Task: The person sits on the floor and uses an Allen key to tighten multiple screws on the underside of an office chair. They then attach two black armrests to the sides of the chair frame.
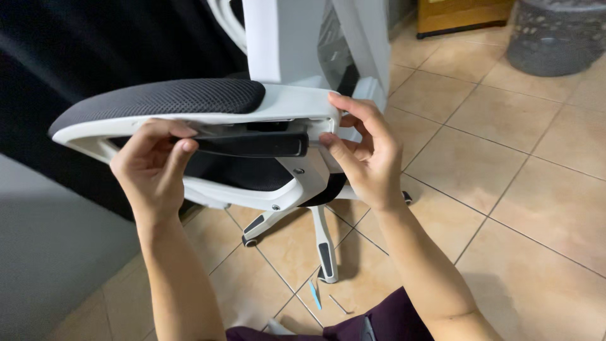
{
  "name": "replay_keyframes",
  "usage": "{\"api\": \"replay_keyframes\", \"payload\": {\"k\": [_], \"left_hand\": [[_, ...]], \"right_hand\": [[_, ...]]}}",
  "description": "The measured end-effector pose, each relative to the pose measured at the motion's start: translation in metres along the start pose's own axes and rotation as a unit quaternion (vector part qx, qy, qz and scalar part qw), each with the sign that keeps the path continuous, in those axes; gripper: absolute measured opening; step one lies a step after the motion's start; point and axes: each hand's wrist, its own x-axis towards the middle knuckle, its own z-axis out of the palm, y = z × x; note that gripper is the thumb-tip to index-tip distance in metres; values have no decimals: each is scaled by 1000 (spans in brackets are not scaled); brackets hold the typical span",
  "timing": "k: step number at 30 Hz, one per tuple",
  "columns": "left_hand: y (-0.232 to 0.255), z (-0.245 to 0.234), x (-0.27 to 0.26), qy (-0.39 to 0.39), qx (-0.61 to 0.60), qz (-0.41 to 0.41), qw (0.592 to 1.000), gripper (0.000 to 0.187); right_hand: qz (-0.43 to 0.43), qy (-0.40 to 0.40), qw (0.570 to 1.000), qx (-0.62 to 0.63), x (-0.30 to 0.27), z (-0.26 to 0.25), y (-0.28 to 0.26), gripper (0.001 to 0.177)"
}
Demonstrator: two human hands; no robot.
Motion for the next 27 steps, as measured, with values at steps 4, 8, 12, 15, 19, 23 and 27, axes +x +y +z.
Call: {"api": "replay_keyframes", "payload": {"k": [4, 8, 12, 15, 19, 23, 27], "left_hand": [[-19, -39, 0, 7, -61, 2, 998, 15], [-38, -69, 3, -19, -121, 39, 992, 16], [-40, -80, -2, -34, -128, 56, 990, 14], [-40, -84, 0, -48, -132, 53, 989, 13], [-36, -87, 2, -64, -115, 64, 989, 13], [-34, -84, -2, -42, -116, 48, 991, 11], [-33, -80, -5, -27, -139, 39, 989, 10]], "right_hand": [[-32, -20, 999, -12, -14, 42, -6, 47], [-38, -25, 998, -33, -20, 79, -8, 50], [-46, -20, 996, -73, -34, 92, -13, 52], [-53, -23, 997, -46, -36, 99, -13, 52], [-48, -7, 997, -54, -36, 104, -13, 47], [-44, 6, 997, -59, -37, 107, -14, 48], [-43, 18, 995, -88, -37, 110, -16, 47]]}}
